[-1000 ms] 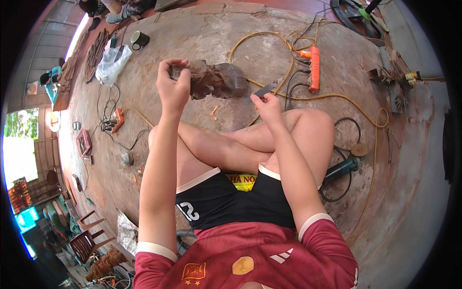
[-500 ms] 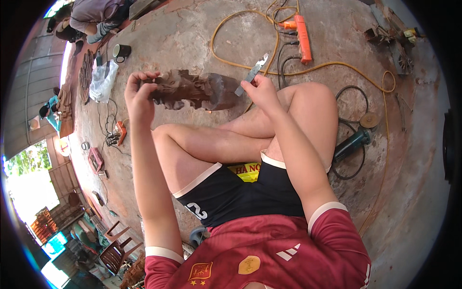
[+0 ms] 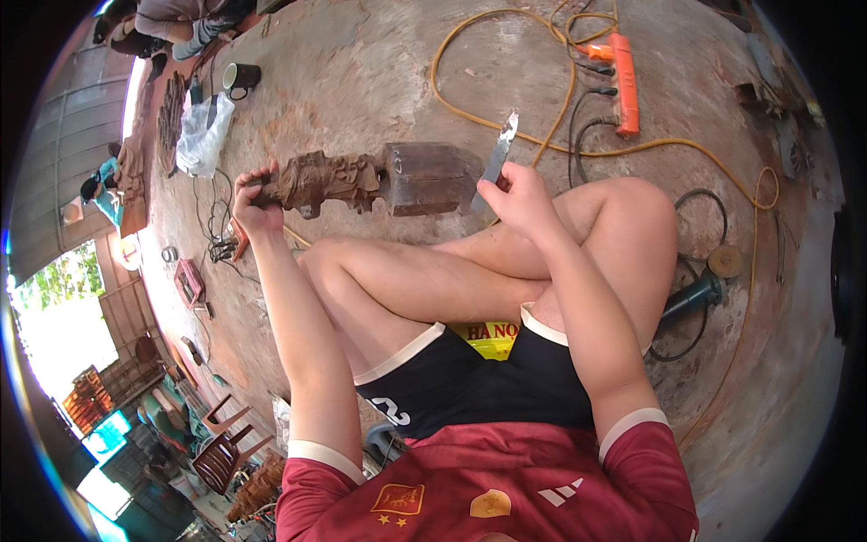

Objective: The person sits cross-legged on the floor and carves a piece of wood using a knife. They hold the wood in their left hand and use the knife in their right hand to shape and smooth the surface, occasionally rotating the object to work on different sides.

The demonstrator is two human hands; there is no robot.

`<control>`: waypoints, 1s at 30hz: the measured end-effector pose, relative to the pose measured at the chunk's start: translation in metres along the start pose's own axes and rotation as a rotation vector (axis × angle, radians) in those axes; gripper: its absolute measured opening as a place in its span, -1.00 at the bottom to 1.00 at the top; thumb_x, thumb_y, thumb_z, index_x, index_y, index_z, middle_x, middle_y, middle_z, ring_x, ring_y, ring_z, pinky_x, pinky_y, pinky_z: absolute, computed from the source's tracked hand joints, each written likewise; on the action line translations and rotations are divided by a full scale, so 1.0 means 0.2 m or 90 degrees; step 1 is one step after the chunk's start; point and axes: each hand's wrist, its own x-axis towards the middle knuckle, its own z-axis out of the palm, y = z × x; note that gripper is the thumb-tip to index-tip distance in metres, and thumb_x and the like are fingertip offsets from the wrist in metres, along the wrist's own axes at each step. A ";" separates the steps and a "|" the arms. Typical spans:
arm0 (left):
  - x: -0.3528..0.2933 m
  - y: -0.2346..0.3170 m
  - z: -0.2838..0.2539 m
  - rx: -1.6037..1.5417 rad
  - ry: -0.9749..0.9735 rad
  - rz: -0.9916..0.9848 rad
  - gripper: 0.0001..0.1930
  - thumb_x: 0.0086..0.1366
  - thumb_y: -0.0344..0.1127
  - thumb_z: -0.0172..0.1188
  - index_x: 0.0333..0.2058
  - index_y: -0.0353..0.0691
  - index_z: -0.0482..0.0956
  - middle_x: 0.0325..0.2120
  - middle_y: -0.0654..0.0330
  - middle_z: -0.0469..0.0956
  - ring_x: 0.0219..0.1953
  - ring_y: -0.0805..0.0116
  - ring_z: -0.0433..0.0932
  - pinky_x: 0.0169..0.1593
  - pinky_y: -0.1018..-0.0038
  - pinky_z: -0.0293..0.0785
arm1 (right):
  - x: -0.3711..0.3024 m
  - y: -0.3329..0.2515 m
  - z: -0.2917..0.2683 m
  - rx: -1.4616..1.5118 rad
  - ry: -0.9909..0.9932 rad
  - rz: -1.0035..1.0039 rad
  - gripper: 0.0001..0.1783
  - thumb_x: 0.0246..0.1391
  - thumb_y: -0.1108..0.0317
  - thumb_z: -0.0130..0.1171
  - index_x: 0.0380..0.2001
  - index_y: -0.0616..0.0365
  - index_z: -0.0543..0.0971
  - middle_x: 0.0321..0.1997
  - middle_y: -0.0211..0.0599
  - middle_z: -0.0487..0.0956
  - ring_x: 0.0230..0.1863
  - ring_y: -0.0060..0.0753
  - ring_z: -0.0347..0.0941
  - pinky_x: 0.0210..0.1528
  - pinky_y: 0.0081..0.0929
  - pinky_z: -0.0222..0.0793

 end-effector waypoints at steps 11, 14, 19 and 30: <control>0.16 -0.08 -0.15 -0.081 0.000 -0.049 -0.69 -0.16 -0.58 -0.07 -0.35 -0.32 0.45 -0.36 -0.02 0.50 -0.21 0.02 0.51 0.32 -0.14 0.27 | 0.03 0.09 0.06 0.044 -0.059 0.072 -0.85 0.11 0.39 0.26 -0.43 0.27 0.58 -0.56 -0.46 0.56 -0.52 -0.70 0.40 -0.48 -0.56 0.30; 0.17 -0.10 -0.19 -0.070 0.050 -0.067 -0.70 -0.16 -0.58 -0.08 -0.35 -0.33 0.45 -0.36 -0.02 0.49 -0.21 0.02 0.51 0.32 -0.12 0.28 | 0.05 0.08 0.06 0.060 -0.059 0.088 -0.87 0.13 0.41 0.25 -0.43 0.25 0.57 -0.55 -0.51 0.54 -0.51 -0.74 0.37 -0.48 -0.60 0.27; 0.17 -0.11 -0.19 -0.081 0.054 -0.073 -0.70 -0.16 -0.58 -0.08 -0.36 -0.33 0.45 -0.36 -0.04 0.49 -0.21 0.01 0.51 0.32 -0.11 0.28 | 0.06 0.08 0.06 0.055 -0.069 0.108 -0.87 0.13 0.42 0.25 -0.45 0.24 0.56 -0.55 -0.53 0.52 -0.51 -0.75 0.36 -0.48 -0.62 0.27; 0.17 -0.10 -0.17 -0.086 0.043 -0.072 -0.70 -0.17 -0.58 -0.09 -0.37 -0.31 0.44 -0.36 0.02 0.48 -0.23 0.03 0.49 0.35 -0.11 0.22 | 0.07 0.09 0.05 0.054 -0.066 0.111 -0.87 0.12 0.41 0.25 -0.44 0.25 0.57 -0.55 -0.54 0.52 -0.52 -0.75 0.34 -0.49 -0.62 0.25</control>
